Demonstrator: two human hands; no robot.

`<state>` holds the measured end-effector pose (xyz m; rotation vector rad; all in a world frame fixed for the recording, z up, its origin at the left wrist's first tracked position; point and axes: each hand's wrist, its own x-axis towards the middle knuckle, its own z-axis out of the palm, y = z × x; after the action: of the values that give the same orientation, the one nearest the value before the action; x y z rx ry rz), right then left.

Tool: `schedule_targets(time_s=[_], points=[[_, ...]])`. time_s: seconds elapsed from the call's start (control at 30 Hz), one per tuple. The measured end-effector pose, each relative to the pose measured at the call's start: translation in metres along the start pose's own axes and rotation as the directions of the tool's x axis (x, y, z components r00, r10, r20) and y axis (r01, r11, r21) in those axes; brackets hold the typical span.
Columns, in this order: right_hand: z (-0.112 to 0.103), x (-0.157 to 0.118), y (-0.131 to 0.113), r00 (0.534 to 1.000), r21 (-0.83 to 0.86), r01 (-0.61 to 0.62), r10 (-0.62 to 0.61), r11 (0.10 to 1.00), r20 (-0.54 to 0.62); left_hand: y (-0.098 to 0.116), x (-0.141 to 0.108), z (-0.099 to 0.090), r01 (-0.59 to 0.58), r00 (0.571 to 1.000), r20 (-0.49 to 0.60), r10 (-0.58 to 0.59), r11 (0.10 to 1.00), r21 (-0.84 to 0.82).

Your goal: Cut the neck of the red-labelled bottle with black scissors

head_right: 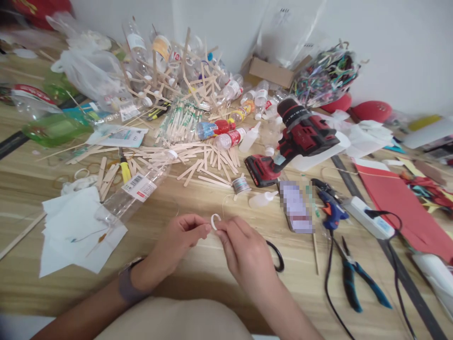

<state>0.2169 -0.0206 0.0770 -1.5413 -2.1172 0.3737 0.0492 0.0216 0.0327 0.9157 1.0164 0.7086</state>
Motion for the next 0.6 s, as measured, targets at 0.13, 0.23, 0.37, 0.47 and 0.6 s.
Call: schedule_targets(time_s=[0.13,0.23,0.37,0.47,0.6], points=[[0.018,0.001,-0.001,1.000,0.115,0.004,-0.003,0.993,-0.010,0.001,0.000,-0.001,0.111,0.987,0.143,-0.080,0.967,-0.229],[0.021,0.001,0.003,1.000,0.152,0.009,-0.008,0.988,-0.006,0.001,0.000,0.000,0.161,0.977,0.183,-0.107,0.935,-0.315],[0.024,-0.006,0.007,0.999,0.070,0.040,-0.039,0.997,-0.013,0.001,0.002,0.001,0.240,0.965,0.189,-0.181,0.899,-0.368],[0.026,-0.027,0.019,0.997,-0.135,0.042,-0.052,0.990,-0.065,0.002,0.003,0.001,0.253,0.965,0.167,-0.200,0.871,-0.420],[0.035,-0.070,0.052,0.991,-0.458,-0.104,0.053,0.883,-0.124,0.004,0.004,0.000,0.238,0.970,0.146,-0.193,0.864,-0.444]])
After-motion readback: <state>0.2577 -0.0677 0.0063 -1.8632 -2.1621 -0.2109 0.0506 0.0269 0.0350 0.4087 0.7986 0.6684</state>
